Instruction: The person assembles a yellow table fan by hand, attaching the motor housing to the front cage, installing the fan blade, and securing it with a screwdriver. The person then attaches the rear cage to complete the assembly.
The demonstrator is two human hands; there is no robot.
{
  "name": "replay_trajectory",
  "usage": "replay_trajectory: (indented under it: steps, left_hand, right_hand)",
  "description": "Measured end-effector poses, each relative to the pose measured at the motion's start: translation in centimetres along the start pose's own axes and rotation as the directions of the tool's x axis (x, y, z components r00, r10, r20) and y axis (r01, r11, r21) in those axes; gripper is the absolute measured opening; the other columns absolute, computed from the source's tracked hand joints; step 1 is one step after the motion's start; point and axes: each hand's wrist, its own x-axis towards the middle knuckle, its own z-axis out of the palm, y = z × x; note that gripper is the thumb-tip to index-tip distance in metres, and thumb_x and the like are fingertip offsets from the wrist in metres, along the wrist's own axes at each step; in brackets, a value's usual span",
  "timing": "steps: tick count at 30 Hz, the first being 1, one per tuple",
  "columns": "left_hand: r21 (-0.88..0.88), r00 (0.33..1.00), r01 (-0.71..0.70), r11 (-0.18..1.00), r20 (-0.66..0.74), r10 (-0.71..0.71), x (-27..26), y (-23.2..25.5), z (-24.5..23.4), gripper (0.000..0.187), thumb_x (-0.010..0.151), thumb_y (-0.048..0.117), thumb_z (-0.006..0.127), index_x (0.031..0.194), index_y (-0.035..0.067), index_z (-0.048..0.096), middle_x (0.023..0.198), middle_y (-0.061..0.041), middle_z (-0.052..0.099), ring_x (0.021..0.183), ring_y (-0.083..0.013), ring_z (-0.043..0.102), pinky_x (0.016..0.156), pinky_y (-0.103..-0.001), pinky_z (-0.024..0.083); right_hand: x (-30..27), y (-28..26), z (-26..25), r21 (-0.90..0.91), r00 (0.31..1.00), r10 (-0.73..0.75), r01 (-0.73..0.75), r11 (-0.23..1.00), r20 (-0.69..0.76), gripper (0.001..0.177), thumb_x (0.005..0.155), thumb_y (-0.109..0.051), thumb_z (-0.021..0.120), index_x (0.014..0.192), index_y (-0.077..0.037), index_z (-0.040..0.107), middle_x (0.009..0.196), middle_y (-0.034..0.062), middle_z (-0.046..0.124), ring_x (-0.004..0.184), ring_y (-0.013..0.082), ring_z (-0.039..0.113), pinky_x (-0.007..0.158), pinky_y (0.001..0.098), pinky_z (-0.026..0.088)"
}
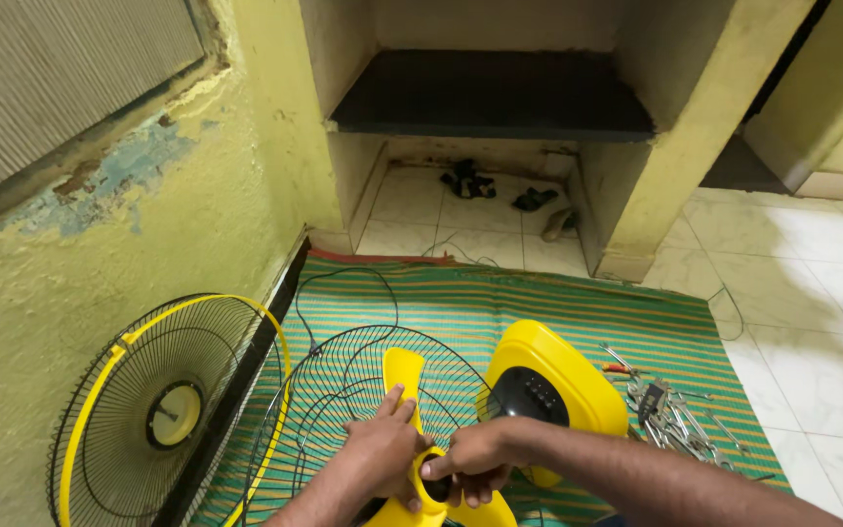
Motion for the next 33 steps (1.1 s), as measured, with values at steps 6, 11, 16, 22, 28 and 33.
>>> replay_trajectory:
  steps: [6,11,16,22,28,33]
  left_hand:
    - [-0.036,1.0,0.01,0.999,-0.005,-0.01,0.0,-0.6,-0.4,0.1,0.059,0.044,0.097,0.149,0.034,0.054,0.169,-0.014,0.021,0.159,-0.0368,0.003,0.101,-0.084,0.036]
    - [-0.054,0.999,0.037,0.998,0.011,-0.036,0.0,-0.2,-0.5,0.095,0.06,0.04,0.097,0.146,0.033,0.057,0.168,-0.014,0.02,0.159,-0.0375,0.003,0.101,-0.086,0.035]
    - [-0.077,0.999,0.011,0.997,-0.033,-0.013,-0.3,-0.3,0.0,0.091,0.06,0.039,0.097,0.143,0.031,0.061,0.169,-0.016,0.021,0.159,-0.0393,0.003,0.1,-0.086,0.033]
    - [-0.041,1.0,0.002,0.999,-0.008,-0.002,-0.1,0.0,0.0,0.094,0.062,0.044,0.096,0.146,0.03,0.057,0.168,-0.017,0.019,0.159,-0.0382,0.001,0.1,-0.088,0.031]
    - [-0.064,1.0,0.0,0.998,-0.008,0.0,-0.1,-0.1,0.0,0.091,0.061,0.043,0.096,0.143,0.027,0.061,0.169,-0.017,0.018,0.159,-0.0382,-0.001,0.101,-0.088,0.03]
    - [-0.069,1.0,-0.002,0.998,-0.018,0.001,-0.1,-0.2,0.0,0.088,0.06,0.041,0.096,0.14,0.027,0.063,0.169,-0.017,0.018,0.159,-0.0376,0.0,0.102,-0.087,0.031]
  right_hand:
    - [0.9,-0.5,-0.4,0.138,1.0,0.012,-0.013,0.99,0.012,0.047,0.101,-0.059,0.06,0.092,-0.015,0.074,0.072,-0.007,0.067,0.059,0.0039,0.056,0.053,0.0231,0.037]
    - [0.8,-0.8,-0.3,0.118,1.0,0.018,-0.016,0.993,-0.02,0.045,0.098,-0.058,0.064,0.089,-0.014,0.073,0.071,-0.0051,0.069,0.059,0.0048,0.055,0.048,0.0244,0.033]
    - [0.7,-1.1,-0.9,0.013,1.0,-0.011,0.011,1.0,-0.008,0.045,0.095,-0.057,0.067,0.091,-0.013,0.076,0.072,-0.0029,0.071,0.06,0.0063,0.059,0.05,0.0229,0.04]
    - [0.7,-1.4,-1.1,-0.144,0.998,-0.053,0.049,0.988,-0.019,0.048,0.095,-0.054,0.07,0.09,-0.007,0.076,0.071,-0.0025,0.071,0.058,0.0078,0.058,0.051,0.0242,0.043]
    - [-0.5,-2.9,-0.9,-0.348,0.991,-0.129,0.112,0.931,-0.027,0.045,0.098,-0.047,0.066,0.094,-0.004,0.079,0.078,0.002,0.077,0.061,0.01,0.068,0.063,0.0256,0.055]
    - [-2.5,-4.9,-0.4,-0.571,0.984,-0.171,0.113,0.813,-0.048,0.038,0.097,-0.047,0.061,0.095,-0.014,0.078,0.075,-0.0004,0.077,0.065,0.0103,0.071,0.067,0.0264,0.056]
